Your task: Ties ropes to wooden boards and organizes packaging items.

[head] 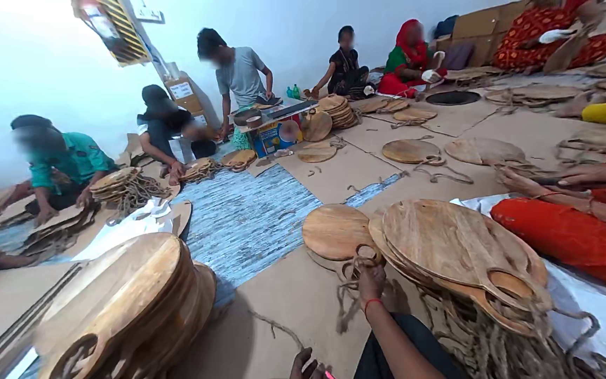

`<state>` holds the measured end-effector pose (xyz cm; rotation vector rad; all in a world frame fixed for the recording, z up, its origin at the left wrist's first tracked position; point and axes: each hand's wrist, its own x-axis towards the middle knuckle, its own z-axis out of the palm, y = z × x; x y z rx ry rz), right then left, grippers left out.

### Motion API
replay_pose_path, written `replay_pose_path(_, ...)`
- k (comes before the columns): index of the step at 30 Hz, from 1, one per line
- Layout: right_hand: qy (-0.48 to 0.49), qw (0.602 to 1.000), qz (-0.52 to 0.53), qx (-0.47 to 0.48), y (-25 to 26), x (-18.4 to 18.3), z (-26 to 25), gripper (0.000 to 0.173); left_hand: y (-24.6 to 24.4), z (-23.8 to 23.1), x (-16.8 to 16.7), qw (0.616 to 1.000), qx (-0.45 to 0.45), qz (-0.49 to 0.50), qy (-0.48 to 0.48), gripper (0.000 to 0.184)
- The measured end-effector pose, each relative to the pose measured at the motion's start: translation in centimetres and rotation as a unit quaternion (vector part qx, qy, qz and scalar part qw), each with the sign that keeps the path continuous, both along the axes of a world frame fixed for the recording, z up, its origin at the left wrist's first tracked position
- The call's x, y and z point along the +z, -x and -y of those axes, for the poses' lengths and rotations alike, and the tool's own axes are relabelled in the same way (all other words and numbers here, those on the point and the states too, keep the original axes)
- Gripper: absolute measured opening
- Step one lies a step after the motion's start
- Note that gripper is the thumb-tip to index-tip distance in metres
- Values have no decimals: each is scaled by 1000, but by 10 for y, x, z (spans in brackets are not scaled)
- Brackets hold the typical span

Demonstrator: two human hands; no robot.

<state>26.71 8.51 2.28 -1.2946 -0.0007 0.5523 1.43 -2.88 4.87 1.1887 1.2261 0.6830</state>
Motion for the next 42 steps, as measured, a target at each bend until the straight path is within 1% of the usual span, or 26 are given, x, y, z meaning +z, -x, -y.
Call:
replay_pose_path(2,53,992,116,21,-1,5,18,76,-1,3,3,1000,-17,-1,3,50)
replay_pose_path(4,93,978,187,19,-3,19,35,76,-1,4,2,1000,-21,-21,-4,46)
replay_pose_path(5,133,964,230,24,-2,28,43,76,1,4,0,999,-22,-35,-5,44)
replay_pose_path(7,256,906,334,39,4,42,55,78,3,0,-6,998,-22,-57,-3,38)
replay_pose_path(9,318,849,416,74,15,42,59,80,3,-4,-6,998,-15,-67,-2,35)
replay_pose_path(10,320,832,442,101,21,38,61,79,5,-8,-4,998,-9,-67,-13,34)
replay_pose_path(12,286,813,475,178,36,27,64,74,16,-16,4,996,5,-72,-59,33)
replay_pose_path(14,241,785,491,290,43,14,64,63,32,-26,20,990,42,-81,-109,32)
replay_pose_path(16,216,753,459,418,46,5,58,55,54,-35,43,976,109,-96,-164,31)
replay_pose_path(17,214,739,430,473,47,2,54,51,67,-39,57,960,155,-120,-199,31)
replay_pose_path(18,214,727,403,513,48,-1,51,48,83,-43,71,935,209,-156,-240,31)
replay_pose_path(19,211,720,382,540,51,-4,49,45,101,-47,84,897,268,-201,-288,30)
replay_pose_path(21,209,707,358,573,53,-9,45,38,146,-57,112,797,367,-297,-378,31)
replay_pose_path(22,214,699,352,584,53,-10,44,35,170,-62,126,749,397,-348,-401,35)
replay_pose_path(23,221,694,347,591,53,-12,43,34,195,-68,137,714,409,-397,-406,41)
replay_pose_path(24,227,689,343,597,52,-13,42,33,217,-73,148,703,403,-442,-385,46)
replay_pose_path(25,231,683,341,604,51,-14,42,32,237,-79,157,707,382,-485,-347,48)
replay_pose_path(27,229,673,338,616,51,-11,44,30,266,-86,166,725,310,-547,-281,37)
replay_pose_path(28,227,668,339,623,52,-8,45,31,273,-87,167,722,280,-568,-277,31)
replay_pose_path(29,225,663,340,628,52,-6,45,31,274,-85,166,709,259,-584,-298,27)
replay_pose_path(31,224,659,339,633,52,-3,48,32,265,-75,157,671,231,-593,-382,20)
replay_pose_path(34,216,660,332,638,52,-3,48,33,217,-62,139,614,205,-557,-519,15)
replay_pose_path(37,183,677,276,657,56,4,50,35,143,-36,121,613,162,-503,-586,10)
replay_pose_path(39,141,691,194,682,64,13,55,39,98,-20,101,612,108,-490,-612,8)
replay_pose_path(40,113,692,138,700,69,18,58,44,78,-12,89,610,76,-488,-620,8)
replay_pose_path(42,55,700,17,712,86,30,71,61,45,5,66,616,8,-476,-627,12)
